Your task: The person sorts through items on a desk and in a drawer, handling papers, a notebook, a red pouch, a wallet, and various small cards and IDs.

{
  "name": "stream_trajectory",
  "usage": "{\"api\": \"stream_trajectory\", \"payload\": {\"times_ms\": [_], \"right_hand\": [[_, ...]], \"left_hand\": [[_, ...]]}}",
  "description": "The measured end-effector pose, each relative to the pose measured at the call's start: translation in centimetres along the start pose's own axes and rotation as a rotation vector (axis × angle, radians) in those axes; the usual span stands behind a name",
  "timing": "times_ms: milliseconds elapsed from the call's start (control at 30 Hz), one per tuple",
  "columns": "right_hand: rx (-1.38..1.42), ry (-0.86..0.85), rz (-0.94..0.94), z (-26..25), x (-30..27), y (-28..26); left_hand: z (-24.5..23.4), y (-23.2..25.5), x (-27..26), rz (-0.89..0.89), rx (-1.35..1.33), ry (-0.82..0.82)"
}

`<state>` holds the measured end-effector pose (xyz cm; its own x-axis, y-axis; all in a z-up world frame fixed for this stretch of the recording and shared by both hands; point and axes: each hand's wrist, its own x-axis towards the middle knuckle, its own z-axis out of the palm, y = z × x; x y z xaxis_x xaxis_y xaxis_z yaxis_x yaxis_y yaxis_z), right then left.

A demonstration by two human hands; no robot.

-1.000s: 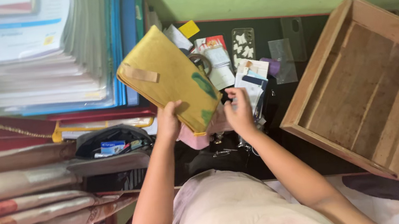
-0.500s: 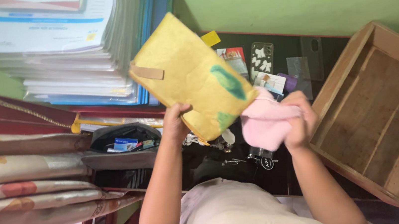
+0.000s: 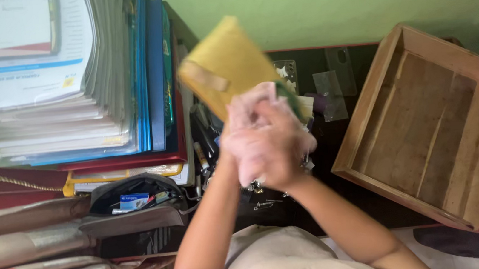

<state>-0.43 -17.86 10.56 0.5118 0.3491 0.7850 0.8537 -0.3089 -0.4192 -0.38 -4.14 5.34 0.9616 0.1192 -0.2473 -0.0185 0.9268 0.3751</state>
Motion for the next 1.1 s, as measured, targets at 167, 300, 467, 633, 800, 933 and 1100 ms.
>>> {"api": "stream_trajectory", "payload": {"times_ms": [167,300,467,633,800,933,1100], "right_hand": [[0.152,-0.151,0.308,-0.1,0.1,5.1],[0.155,-0.189,0.678,-0.1,-0.2,5.0],[-0.076,-0.108,0.209,-0.8,0.5,0.9],[0.083,-0.113,0.514,-1.4,0.7,3.6],[0.125,0.185,0.662,-0.6,3.2,6.8],[0.013,-0.132,0.16,-0.3,4.3,5.0],[0.452,-0.202,0.777,-0.4,6.3,8.3]], "left_hand": [[1.3,-1.7,-1.5,-0.252,-0.092,-0.197],[0.6,-2.4,-0.6,-0.219,-0.085,-0.249],[0.2,-2.2,-0.3,-0.305,-0.046,-0.219],[-1.7,-5.8,0.4,-0.335,0.072,-0.143],[-3.5,-7.6,-0.3,-0.517,0.318,-0.045],[-3.5,-7.5,-0.1,-0.474,0.28,-0.063],[-3.5,-5.6,-0.1,-0.328,0.346,-0.002]]}}
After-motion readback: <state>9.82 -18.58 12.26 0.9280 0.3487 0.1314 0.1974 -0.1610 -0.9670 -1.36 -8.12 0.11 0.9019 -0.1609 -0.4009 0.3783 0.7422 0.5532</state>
